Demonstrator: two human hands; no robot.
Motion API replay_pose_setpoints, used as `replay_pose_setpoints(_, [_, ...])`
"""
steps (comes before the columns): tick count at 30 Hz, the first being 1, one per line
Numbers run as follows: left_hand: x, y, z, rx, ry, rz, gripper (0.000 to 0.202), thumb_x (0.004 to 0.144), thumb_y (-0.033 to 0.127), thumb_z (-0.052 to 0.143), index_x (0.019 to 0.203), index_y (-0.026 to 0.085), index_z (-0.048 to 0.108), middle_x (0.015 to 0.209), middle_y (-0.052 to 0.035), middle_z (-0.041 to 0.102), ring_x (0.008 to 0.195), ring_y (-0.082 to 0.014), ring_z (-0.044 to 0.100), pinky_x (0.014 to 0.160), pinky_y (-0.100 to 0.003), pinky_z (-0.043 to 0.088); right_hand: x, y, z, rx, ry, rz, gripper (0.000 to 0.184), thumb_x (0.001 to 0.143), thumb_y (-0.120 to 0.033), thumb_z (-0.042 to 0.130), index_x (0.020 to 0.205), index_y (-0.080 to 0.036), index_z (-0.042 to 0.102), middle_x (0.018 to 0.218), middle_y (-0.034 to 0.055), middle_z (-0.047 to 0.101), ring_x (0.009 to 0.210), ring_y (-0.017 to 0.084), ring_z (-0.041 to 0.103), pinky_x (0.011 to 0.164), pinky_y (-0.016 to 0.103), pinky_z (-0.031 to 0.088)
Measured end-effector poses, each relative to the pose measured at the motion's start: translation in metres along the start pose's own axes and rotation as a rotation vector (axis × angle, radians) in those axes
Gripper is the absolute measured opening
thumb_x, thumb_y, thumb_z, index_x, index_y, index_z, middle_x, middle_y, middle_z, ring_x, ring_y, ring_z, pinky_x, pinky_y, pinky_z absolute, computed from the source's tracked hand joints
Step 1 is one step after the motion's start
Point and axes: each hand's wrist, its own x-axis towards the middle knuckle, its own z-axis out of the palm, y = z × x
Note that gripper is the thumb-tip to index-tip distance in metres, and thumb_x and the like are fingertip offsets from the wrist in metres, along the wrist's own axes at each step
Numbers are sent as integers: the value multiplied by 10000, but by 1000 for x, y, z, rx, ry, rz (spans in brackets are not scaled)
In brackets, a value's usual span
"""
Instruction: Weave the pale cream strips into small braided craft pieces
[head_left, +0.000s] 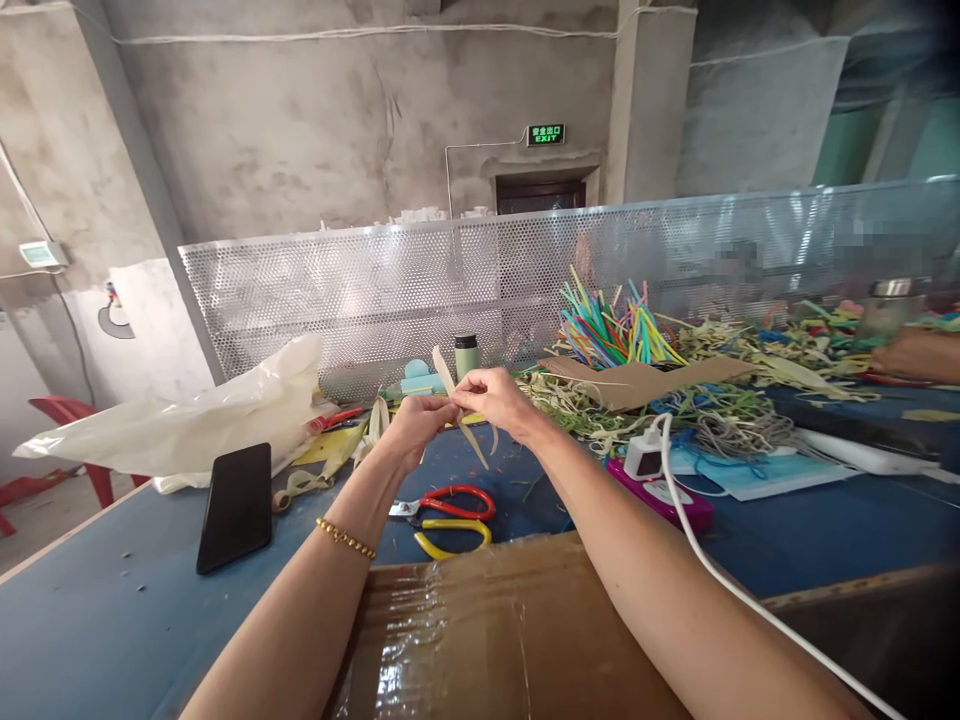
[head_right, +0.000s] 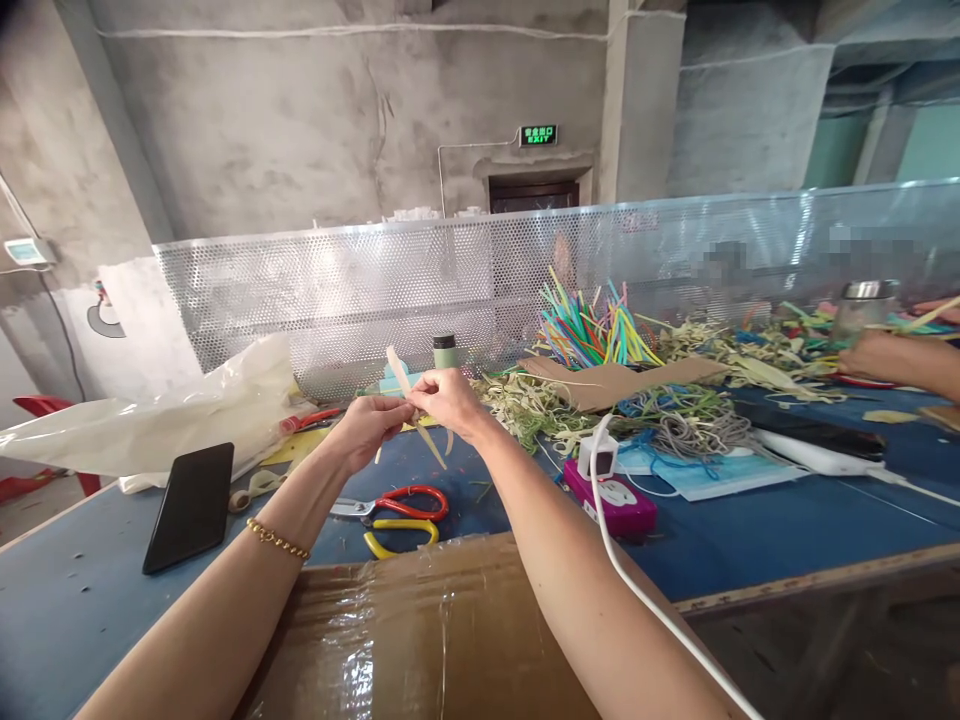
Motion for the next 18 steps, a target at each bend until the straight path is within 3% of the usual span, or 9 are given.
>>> replay_pose_setpoints(4, [-4,5,3,18,8,-49,86,616,168,771,573,108,729,432,15,497,448,-70,356,477,-240,282,0,2,1,-5,11,5,160,690,-286,679,667,-131,642,594,-3,601,565,112,510,535,234,373])
replay_pose_setpoints(9, [-4,6,3,90,9,-23,96,590,188,808,618,112,755,510,-6,589,518,-94,448,535,-252,345,1,2,3,-30,46,-4,130,692,-252,667,655,-129,647,581,-8,589,563,107,499,527,229,357])
replay_pose_setpoints(14, [-5,7,3,119,-18,-11,120,597,190,798,535,121,722,498,-12,582,526,-95,441,546,-258,341,-1,-3,5,-46,41,-3,105,700,-229,667,677,-127,657,612,6,619,581,116,527,535,230,372])
replay_pose_setpoints(18, [-3,4,2,85,26,-40,159,626,222,778,524,119,714,443,-2,520,482,-85,376,514,-264,291,-1,-3,3,-42,-19,-27,228,809,-319,601,705,-127,668,623,16,626,597,129,557,564,242,410])
